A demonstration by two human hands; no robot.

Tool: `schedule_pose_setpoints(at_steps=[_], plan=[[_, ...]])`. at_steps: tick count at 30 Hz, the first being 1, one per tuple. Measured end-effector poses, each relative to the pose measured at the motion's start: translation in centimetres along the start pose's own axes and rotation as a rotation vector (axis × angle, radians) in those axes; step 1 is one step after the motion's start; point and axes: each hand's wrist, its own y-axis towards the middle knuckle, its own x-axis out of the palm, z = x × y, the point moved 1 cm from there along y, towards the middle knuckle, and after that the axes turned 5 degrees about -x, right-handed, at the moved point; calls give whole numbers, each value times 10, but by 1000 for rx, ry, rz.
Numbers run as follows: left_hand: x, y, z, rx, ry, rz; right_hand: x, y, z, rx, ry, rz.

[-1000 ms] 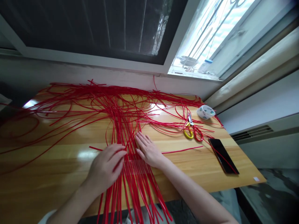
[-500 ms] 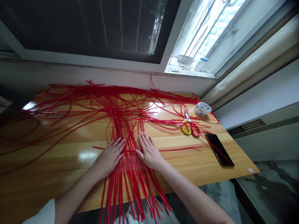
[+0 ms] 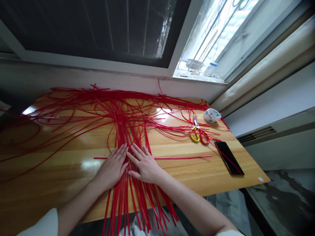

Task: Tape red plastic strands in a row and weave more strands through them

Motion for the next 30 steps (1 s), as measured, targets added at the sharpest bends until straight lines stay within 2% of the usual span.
schedule_pose_setpoints(at_steps=[5, 9, 13, 15, 17, 20, 24, 27, 30], plan=[[-3, -3, 0, 4, -35, -2, 7, -7, -8, 147, 6, 55], [-4, -5, 0, 10, -53, -19, 8, -14, -9, 163, 26, 133], [-7, -4, -1, 24, -78, -33, 3, -21, -1, 160, 104, 306], [-9, -4, -1, 49, -81, -41, 1, -19, 5, 242, 154, 412], [-11, -4, -1, 74, -74, -53, -1, -10, 10, 358, 196, 458], [-10, -4, -1, 91, -51, -63, 0, 10, 13, 455, 265, 372], [-6, -6, -2, 84, -36, -53, 1, 31, 11, 431, 417, 288], [-6, -6, -3, 46, -71, -56, 2, 32, 9, 399, 455, 261], [-7, -6, -3, -2, -122, -69, 4, 28, 6, 351, 389, 224]])
